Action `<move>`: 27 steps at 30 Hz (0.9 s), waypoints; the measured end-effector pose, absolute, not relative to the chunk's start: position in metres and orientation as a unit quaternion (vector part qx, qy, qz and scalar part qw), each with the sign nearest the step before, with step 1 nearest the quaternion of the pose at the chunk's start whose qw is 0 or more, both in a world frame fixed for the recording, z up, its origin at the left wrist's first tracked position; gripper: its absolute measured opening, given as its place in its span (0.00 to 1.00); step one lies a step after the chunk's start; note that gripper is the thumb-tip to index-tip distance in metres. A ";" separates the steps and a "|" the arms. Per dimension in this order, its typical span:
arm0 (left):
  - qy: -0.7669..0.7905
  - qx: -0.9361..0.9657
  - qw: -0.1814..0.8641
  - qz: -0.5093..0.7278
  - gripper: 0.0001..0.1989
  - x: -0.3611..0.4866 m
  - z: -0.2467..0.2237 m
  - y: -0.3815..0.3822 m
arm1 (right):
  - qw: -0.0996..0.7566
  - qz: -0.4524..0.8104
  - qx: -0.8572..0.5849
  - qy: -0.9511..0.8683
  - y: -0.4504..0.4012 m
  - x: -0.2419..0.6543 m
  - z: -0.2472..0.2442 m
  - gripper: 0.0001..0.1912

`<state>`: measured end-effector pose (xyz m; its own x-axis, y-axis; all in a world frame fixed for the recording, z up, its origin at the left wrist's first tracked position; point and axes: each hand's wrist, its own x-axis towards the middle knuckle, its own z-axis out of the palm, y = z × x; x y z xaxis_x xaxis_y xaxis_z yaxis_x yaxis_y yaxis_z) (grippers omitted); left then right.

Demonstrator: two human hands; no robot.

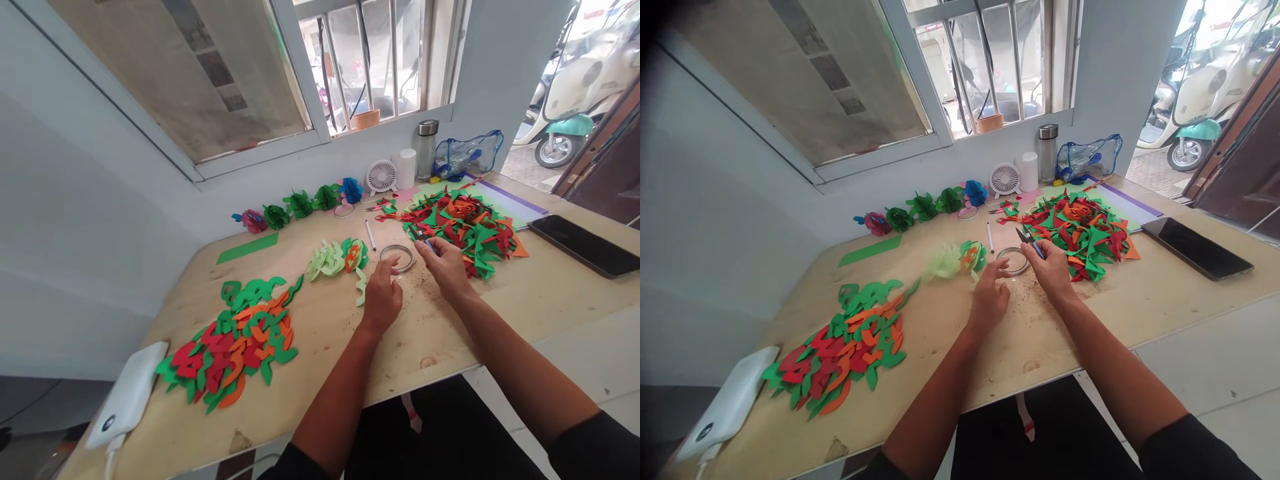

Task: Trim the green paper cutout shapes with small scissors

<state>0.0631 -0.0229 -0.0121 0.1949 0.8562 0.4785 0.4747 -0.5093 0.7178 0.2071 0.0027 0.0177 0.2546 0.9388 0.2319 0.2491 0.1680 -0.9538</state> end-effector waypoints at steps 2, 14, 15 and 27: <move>0.447 0.720 0.218 0.484 0.31 0.061 -0.010 -0.022 | 0.548 0.310 -0.567 -0.531 0.002 0.207 0.019 0.19; 0.433 0.769 0.226 0.412 0.37 0.062 -0.017 -0.021 | 0.543 0.310 -0.570 -0.533 0.001 0.206 0.018 0.19; 0.431 0.753 0.237 0.437 0.36 0.062 -0.015 -0.022 | 0.544 0.310 -0.570 -0.532 0.001 0.205 0.018 0.19; 0.397 0.384 0.511 0.658 0.24 0.044 0.004 -0.010 | 0.480 0.248 -0.603 -0.587 0.003 0.205 0.017 0.19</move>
<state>0.0445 -0.0098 0.0037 -0.1825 0.9781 0.0999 -0.3675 -0.1621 0.9158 0.2054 0.0026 0.0174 0.1881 0.9460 0.2642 0.4694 0.1497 -0.8702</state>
